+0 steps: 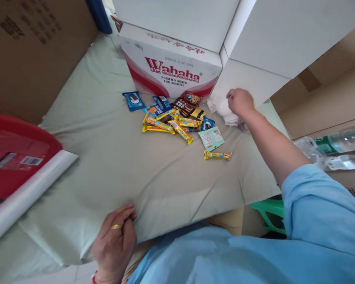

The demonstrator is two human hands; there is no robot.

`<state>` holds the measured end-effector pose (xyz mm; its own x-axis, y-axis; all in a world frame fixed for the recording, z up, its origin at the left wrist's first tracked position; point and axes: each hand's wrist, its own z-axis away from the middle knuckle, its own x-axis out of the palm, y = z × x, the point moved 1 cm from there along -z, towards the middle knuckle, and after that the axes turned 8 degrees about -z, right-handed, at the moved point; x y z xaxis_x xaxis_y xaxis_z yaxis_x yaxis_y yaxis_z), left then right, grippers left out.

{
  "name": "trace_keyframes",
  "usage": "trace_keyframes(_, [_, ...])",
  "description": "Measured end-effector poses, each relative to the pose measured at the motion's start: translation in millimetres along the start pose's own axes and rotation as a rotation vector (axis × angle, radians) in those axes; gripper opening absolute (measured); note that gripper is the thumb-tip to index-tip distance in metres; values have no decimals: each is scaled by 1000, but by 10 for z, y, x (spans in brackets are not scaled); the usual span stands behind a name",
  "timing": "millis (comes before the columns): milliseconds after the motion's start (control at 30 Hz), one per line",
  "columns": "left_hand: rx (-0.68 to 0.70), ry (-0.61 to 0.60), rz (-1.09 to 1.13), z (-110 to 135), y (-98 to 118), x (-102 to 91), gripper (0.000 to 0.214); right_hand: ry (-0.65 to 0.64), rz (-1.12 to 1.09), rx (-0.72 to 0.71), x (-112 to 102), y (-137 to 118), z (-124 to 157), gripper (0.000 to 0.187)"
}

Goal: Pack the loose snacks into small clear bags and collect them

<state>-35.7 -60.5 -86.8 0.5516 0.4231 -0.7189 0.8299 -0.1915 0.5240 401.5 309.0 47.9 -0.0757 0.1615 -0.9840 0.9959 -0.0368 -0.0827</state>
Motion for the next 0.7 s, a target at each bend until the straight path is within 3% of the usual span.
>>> trace_keyframes(67, [13,6,-16,5,-3,15,18,-142,58,32,196,-242,-30,33])
trace_keyframes(133, [20,13,-16,-1,4,23,17,-197,126,63,380,-387,-28,36])
trace_keyframes(233, [18,19,17,-17,28,1,17,-150,134,52,500,-431,27,35])
trace_keyframes(367, [-87,5,150,-45,75,-100,18,11,-45,52,320,-327,286,26])
trace_keyframes(467, [-213,-83,283,-155,147,-130,17,25,-491,28,113,-285,736,14])
trace_keyframes(533, [-294,-212,389,-312,237,-54,19,-76,-965,90,44,-323,1144,25])
trace_keyframes(600, [-376,-349,534,-522,366,116,25,-239,-1399,195,60,-431,1580,41])
trace_keyframes(700, [-439,-489,808,-852,600,477,39,-346,-1688,322,203,-669,2161,53])
